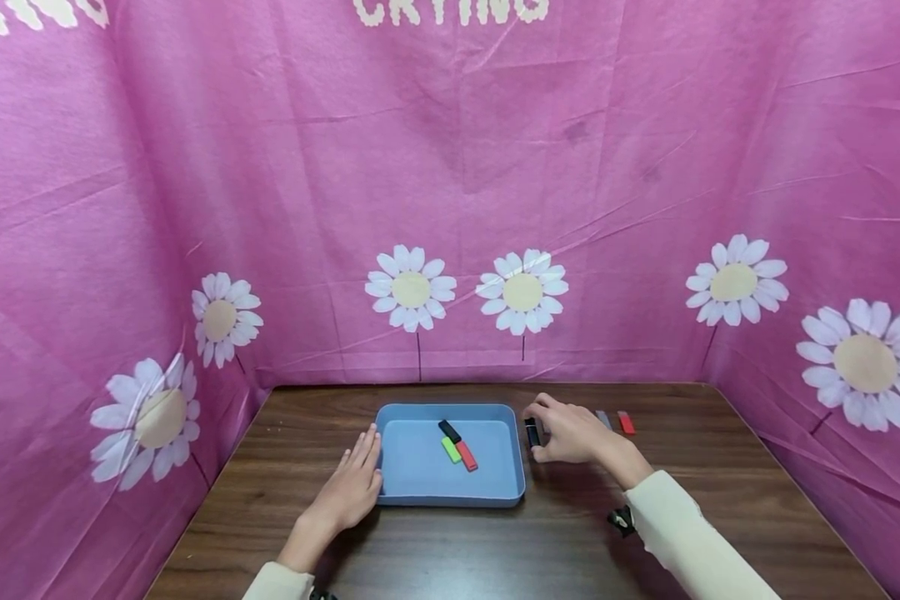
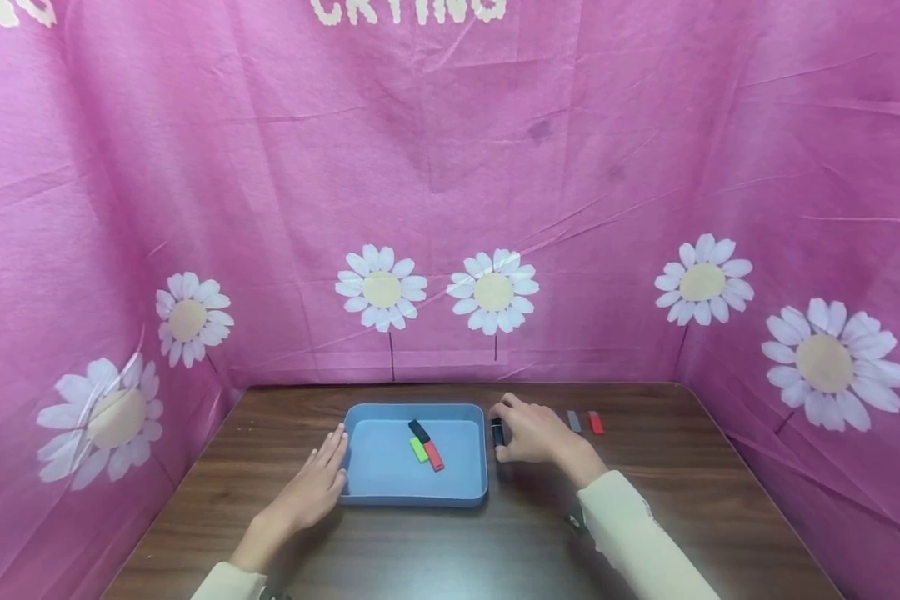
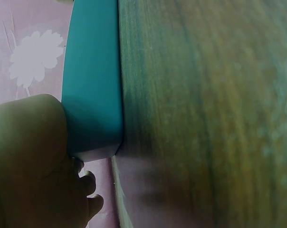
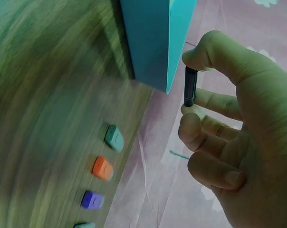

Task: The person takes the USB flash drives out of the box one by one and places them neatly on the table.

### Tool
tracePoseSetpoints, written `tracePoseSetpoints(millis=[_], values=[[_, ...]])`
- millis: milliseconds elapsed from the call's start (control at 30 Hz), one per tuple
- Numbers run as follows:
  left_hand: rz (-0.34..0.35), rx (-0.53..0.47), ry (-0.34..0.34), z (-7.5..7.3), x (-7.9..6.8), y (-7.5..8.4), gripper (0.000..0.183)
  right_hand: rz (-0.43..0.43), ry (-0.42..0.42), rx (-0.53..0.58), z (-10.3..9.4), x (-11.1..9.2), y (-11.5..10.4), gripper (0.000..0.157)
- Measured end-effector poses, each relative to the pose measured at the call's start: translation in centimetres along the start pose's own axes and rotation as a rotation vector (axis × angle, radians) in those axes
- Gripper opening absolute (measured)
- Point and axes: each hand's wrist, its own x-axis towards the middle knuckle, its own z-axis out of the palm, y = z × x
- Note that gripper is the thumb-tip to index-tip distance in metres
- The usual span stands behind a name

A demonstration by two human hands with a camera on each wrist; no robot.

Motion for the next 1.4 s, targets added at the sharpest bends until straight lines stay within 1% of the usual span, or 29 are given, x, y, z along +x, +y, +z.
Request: tracePoseSetpoints(millis=[67, 300, 467, 567, 733, 867, 1233, 1400], values=[[0.003, -0.005, 0.008, 0.0, 0.0, 0.0, 0.059, -0.001, 0.002, 0.002, -0.1, -0.3, 0.3, 0.054], [-0.003, -0.003, 0.000, -0.3, 0.0, 0.1, 0.060, -0.017, 0.014, -0.004, -0.1, -1.3, 1.0, 0.053], [-0.009, -0.001, -0.010, -0.5, 0.0, 0.3, 0.060, -0.001, 0.013, -0.037, 0.1, -1.9, 1.6, 0.054], [-0.002, -0.012, -0.003, -0.5, 0.0, 0.3, 0.059, 0.000, 0.010, -0.051, 0.4, -2.3, 1.9, 0.055], [-0.008, -0.003, -0.004, -0.4, -0.1, 0.2, 0.060, -0.018, 0.008, -0.025, 0.8, -2.8, 2.4, 0.054], [-0.014, -0.006, -0.008, -0.3, -0.1, 0.1, 0.060, -0.012, -0.007, -0.003, 1.3, -3.2, 2.5, 0.055], [-0.013, -0.012, -0.004, -0.2, -0.2, 0.3, 0.059, -0.007, -0.016, -0.007, 2.2, -3.8, 3.0, 0.057], [-0.013, -0.013, 0.002, -0.2, -0.2, 0.3, 0.059, -0.015, -0.017, 0.001, 3.0, -3.9, 3.4, 0.054]])
